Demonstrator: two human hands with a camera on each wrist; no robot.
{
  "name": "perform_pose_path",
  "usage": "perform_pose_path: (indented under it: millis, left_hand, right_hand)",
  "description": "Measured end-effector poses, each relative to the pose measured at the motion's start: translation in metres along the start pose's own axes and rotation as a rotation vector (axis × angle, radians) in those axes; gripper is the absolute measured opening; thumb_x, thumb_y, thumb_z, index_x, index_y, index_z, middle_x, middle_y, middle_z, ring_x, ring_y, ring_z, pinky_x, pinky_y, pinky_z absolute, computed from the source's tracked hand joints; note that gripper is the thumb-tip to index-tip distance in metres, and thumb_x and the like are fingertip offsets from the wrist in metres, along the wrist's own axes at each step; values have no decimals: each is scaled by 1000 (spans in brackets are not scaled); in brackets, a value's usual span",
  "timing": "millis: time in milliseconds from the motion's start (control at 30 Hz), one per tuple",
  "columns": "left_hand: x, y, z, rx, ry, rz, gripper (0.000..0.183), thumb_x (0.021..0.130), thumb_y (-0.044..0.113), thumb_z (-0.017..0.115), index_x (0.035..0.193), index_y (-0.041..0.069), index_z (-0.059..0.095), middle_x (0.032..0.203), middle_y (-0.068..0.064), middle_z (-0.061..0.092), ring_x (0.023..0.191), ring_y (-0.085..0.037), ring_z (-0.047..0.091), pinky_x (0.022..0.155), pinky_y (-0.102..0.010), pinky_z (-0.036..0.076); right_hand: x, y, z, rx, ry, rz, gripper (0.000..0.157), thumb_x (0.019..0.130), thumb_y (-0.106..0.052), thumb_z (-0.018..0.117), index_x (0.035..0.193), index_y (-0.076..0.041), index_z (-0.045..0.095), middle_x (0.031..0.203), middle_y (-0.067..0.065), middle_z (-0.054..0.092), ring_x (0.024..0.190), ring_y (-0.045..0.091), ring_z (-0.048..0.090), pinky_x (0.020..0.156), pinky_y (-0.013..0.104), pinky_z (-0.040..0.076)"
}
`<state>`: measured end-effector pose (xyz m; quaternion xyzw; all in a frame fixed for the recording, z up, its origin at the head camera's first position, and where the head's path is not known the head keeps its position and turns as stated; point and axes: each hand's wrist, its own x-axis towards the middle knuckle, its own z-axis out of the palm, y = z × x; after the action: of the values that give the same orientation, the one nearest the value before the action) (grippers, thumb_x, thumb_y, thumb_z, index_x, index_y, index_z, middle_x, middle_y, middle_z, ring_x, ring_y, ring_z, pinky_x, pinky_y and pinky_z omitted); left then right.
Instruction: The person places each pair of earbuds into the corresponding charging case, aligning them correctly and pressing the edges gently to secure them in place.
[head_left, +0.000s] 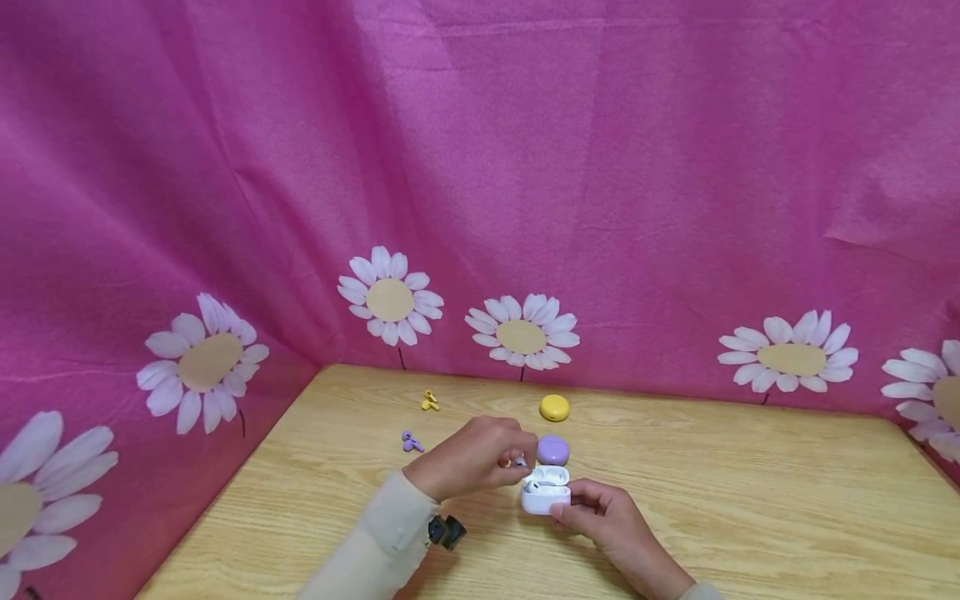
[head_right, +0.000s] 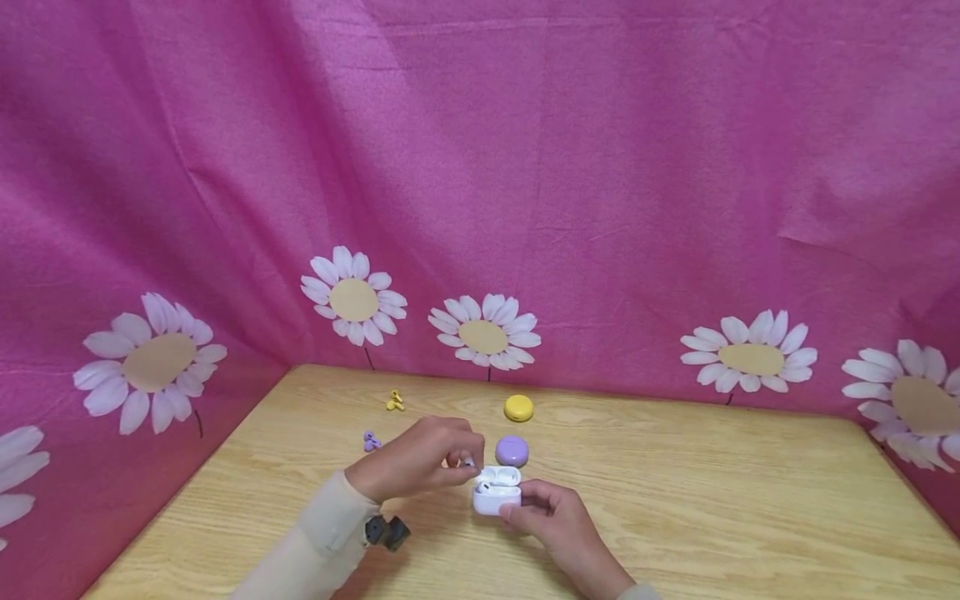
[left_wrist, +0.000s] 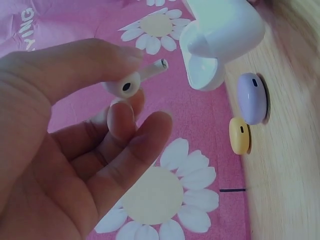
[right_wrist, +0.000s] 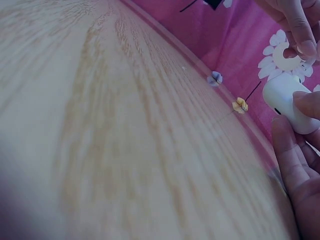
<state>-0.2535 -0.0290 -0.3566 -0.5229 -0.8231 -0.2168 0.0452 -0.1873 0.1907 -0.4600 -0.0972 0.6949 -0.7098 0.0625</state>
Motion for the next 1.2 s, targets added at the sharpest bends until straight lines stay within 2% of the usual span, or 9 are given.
perform_pose_path:
  millis: [100, 267, 433, 600, 867, 1200]
  left_hand:
    - [2, 1, 2, 18, -1, 16, 11, 88, 10, 68, 85, 20, 69, 79, 11, 54, 71, -5, 50, 62, -11, 40]
    - [5, 3, 5, 0, -8, 1, 9, 89, 14, 71, 94, 17, 77, 85, 11, 58, 76, -3, 53, 67, -9, 41]
    - [8, 6, 8, 18, -1, -22, 16, 91, 16, 68, 104, 18, 76, 85, 10, 57, 75, -8, 53, 65, -10, 40]
    - [11, 9, 10, 0, 10, -73, 22, 91, 18, 68, 112, 18, 70, 91, 8, 61, 76, -5, 52, 66, -11, 42]
    - [14, 11, 12, -58, 30, -126, 20, 87, 18, 73, 104, 14, 63, 82, 12, 56, 73, -2, 52, 64, -13, 44]
    - [16, 11, 17, -10, 63, -91, 16, 84, 18, 76, 90, 16, 62, 83, 11, 60, 74, 2, 54, 67, -8, 43]
  right_hand:
    - [0, 0, 0, -5, 2, -8, 38, 87, -8, 70, 114, 15, 58, 102, 16, 66, 88, 15, 66, 80, 33, 55]
    - [0, 0, 0, 4, -7, -3, 38, 87, -7, 70, 115, 15, 57, 102, 16, 66, 89, 15, 66, 80, 33, 55]
    - [0, 0, 0, 8, -12, 0, 38, 88, -9, 69, 115, 14, 57, 102, 15, 66, 89, 16, 66, 80, 33, 55]
    - [1, 0, -1, 12, -25, -22, 38, 88, -8, 68, 116, 15, 57, 104, 17, 66, 90, 16, 66, 80, 34, 55]
    - [0, 0, -1, 7, -26, -17, 38, 88, -9, 69, 116, 14, 57, 104, 17, 66, 90, 16, 66, 80, 34, 55]
    - [1, 0, -1, -6, -18, -11, 36, 88, -10, 69, 114, 13, 58, 102, 14, 67, 89, 16, 66, 80, 34, 56]
